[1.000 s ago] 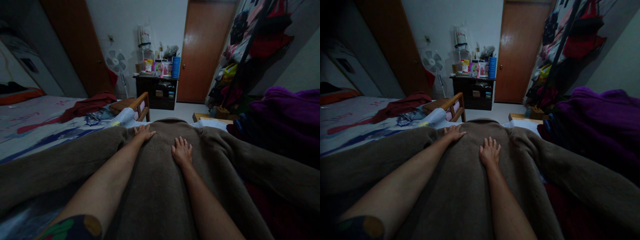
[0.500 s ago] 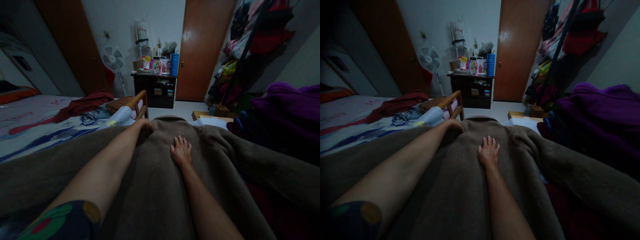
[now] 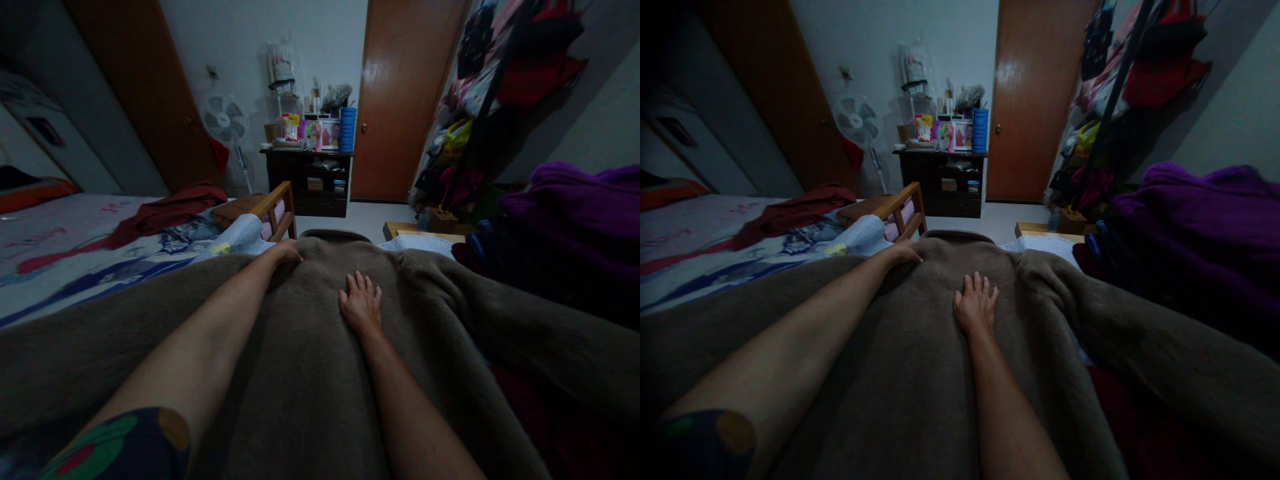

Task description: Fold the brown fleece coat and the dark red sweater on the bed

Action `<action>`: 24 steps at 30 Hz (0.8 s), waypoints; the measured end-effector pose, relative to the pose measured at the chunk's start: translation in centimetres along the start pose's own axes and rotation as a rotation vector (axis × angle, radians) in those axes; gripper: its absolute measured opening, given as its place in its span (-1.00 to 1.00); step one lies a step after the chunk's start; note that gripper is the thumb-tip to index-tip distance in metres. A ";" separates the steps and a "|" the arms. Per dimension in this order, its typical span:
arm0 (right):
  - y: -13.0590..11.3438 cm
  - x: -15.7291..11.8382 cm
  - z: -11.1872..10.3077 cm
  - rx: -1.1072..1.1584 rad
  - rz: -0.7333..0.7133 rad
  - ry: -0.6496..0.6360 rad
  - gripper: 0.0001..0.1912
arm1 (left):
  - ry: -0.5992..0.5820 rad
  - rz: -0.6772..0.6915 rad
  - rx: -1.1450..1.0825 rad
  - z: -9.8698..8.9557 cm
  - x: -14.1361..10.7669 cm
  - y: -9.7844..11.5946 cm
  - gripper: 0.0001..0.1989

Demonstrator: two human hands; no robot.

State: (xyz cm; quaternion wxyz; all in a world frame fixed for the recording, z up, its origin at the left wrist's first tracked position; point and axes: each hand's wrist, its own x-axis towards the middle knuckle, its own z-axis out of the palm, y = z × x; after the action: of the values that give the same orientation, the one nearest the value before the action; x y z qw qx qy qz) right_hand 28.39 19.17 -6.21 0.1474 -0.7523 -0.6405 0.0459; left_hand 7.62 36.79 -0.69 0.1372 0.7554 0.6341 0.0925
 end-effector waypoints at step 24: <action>0.0 -0.2 -0.1 -0.014 -0.021 0.014 -0.42 | 0.080 0.149 0.200 8.4 -11.6 4.5 -0.31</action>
State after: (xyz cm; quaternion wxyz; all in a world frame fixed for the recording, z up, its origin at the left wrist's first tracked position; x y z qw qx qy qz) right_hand 28.39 18.93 -6.13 0.1470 -0.7469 -0.6476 0.0348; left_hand 12.41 23.94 -6.77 0.0285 0.8059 0.5874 0.0689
